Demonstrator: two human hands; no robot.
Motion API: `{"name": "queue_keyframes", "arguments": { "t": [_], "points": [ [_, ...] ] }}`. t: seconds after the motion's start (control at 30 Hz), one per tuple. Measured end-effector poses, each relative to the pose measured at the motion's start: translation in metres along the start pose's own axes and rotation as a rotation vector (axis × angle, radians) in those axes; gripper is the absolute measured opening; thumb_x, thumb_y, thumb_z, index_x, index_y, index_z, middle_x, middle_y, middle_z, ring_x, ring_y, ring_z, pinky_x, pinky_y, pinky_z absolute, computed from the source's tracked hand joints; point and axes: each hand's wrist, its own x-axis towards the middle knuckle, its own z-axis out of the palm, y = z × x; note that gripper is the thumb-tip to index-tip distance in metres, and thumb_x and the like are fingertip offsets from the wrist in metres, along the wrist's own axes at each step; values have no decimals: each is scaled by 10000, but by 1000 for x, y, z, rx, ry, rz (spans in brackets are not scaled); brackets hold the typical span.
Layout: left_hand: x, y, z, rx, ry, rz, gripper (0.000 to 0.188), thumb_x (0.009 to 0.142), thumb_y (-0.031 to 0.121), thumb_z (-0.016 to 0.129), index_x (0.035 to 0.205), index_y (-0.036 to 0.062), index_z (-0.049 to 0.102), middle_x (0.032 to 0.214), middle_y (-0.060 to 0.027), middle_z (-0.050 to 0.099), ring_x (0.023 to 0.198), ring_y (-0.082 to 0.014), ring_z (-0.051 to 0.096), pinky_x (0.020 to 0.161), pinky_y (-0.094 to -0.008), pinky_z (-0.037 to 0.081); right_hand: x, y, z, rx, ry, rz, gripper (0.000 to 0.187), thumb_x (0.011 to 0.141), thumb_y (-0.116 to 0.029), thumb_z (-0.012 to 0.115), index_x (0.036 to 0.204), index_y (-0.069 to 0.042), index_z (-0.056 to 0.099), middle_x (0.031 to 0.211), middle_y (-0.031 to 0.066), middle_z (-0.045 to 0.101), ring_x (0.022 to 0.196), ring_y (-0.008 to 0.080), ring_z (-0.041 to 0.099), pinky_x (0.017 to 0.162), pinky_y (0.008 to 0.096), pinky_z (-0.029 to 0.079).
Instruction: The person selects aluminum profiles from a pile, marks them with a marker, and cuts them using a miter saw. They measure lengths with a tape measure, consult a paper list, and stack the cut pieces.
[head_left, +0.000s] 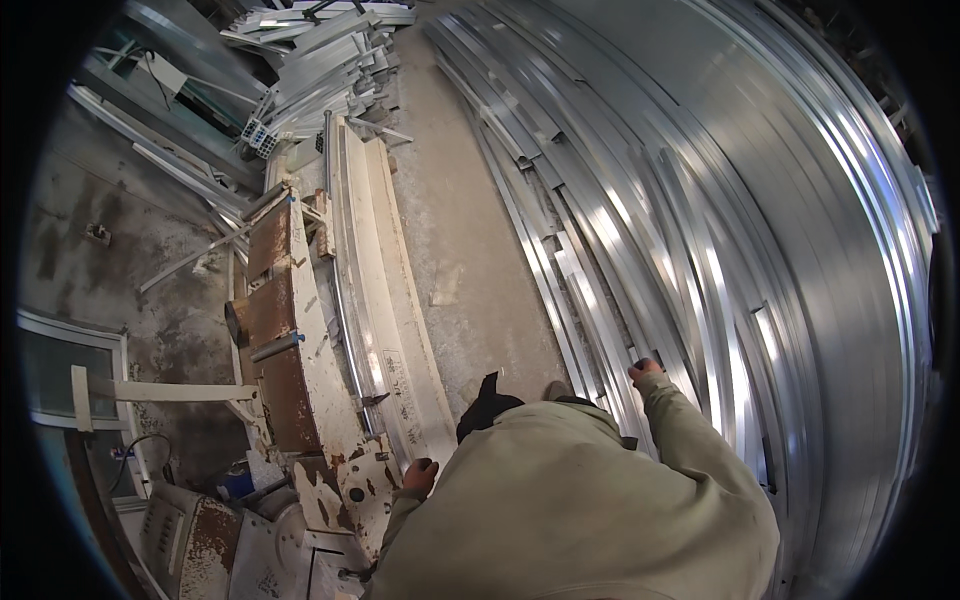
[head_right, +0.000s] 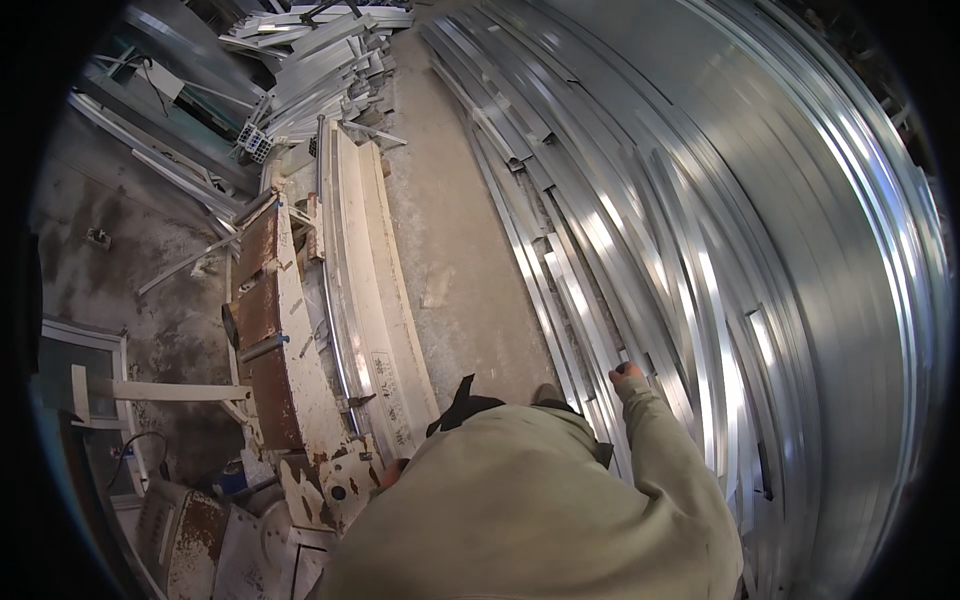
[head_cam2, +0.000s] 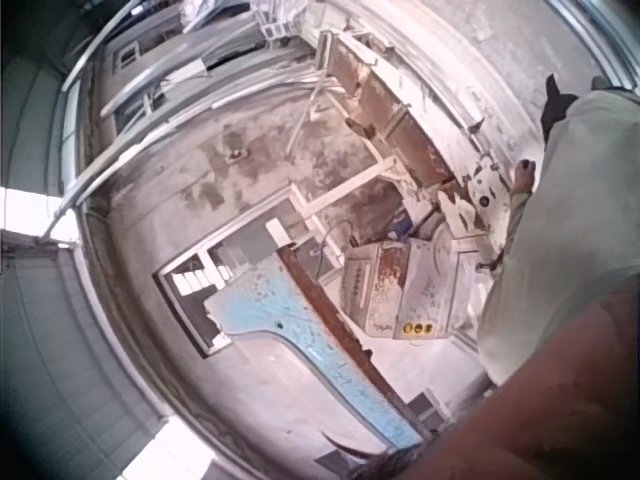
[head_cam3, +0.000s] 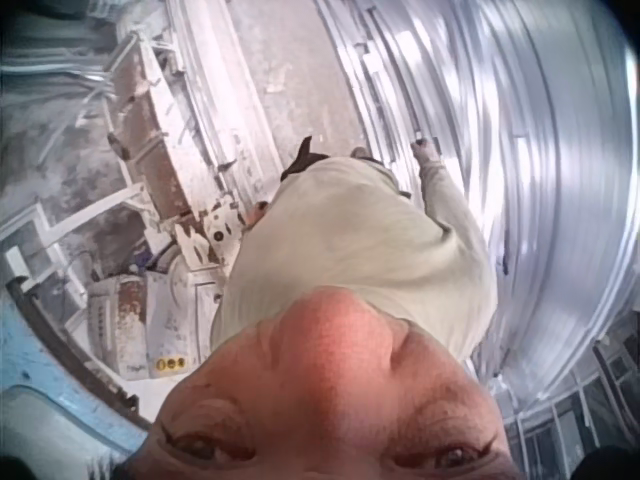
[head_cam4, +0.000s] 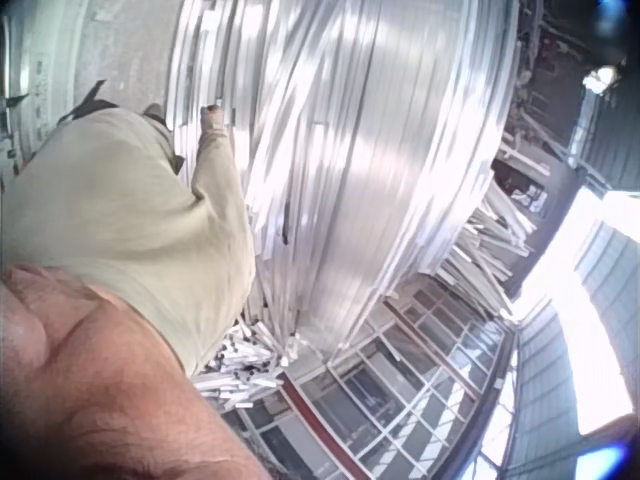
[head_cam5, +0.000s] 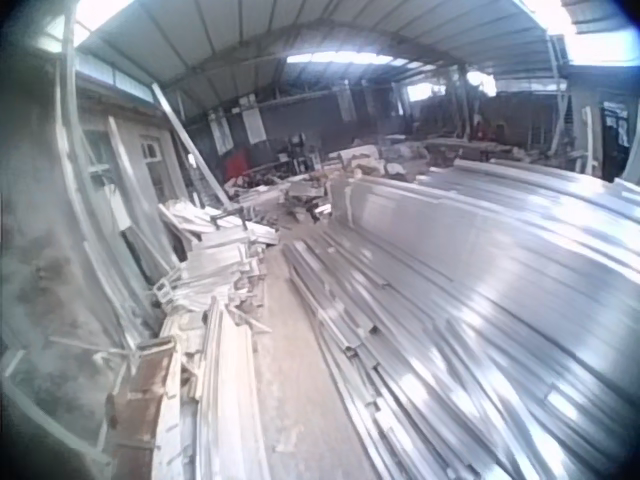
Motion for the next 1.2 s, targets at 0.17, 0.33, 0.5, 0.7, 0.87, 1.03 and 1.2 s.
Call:
{"name": "queue_keyframes", "arguments": {
  "t": [0.17,0.33,0.5,0.7,0.87,1.03,1.2],
  "points": [
    [90,-36,-14,-41,-54,19,393,1010,245,712,1276,-44,689,1156,-201,770,1073,-316,738,954,-411,572,95,-207,8,-39,-38,-179,450,886,-380,759,1171,-33,731,1159,248,753,1113,426,712,969,490,566],
    [210,41,-116,52,-181,-11,399,1011,242,710,1286,-45,680,1132,-188,760,1035,-295,721,912,-397,564,147,-329,30,-46,-91,-193,457,897,-388,749,1206,-52,729,1148,225,754,1092,412,716,953,486,564],
    [340,119,-254,98,-252,-20,405,1013,240,707,1297,-47,670,1109,-175,750,997,-274,705,871,-384,555,172,-362,50,-64,-63,29,430,891,-385,738,1178,-65,733,1180,213,752,1129,411,706,966,494,573],
    [546,267,-375,233,-332,113,413,1015,236,704,1310,-48,658,1080,-160,737,951,-249,685,820,-368,546,178,-382,67,146,78,387,430,900,-321,721,1259,-84,730,1283,206,731,1220,406,680,1051,485,549],
    [682,380,-404,296,-371,210,419,1016,234,701,1321,-50,649,1056,-147,727,913,-229,669,779,-354,537,227,-420,78,198,23,507,419,899,-343,730,1226,-80,742,1240,203,746,1187,379,702,1036,472,560],
    [787,472,-427,386,-387,242,426,1018,231,699,1331,-51,639,1032,-135,717,875,-208,652,737,-341,529,333,-491,77,268,128,550,434,912,-343,723,1256,-80,730,1276,214,733,1200,396,694,1031,481,562],
    [862,537,-458,432,-408,236,433,1020,228,696,1342,-53,629,1009,-122,707,837,-187,636,695,-327,521,444,-615,49,305,198,339,431,915,-351,713,1257,-88,719,1218,218,745,1157,419,702,1006,504,566]
  ]
}}
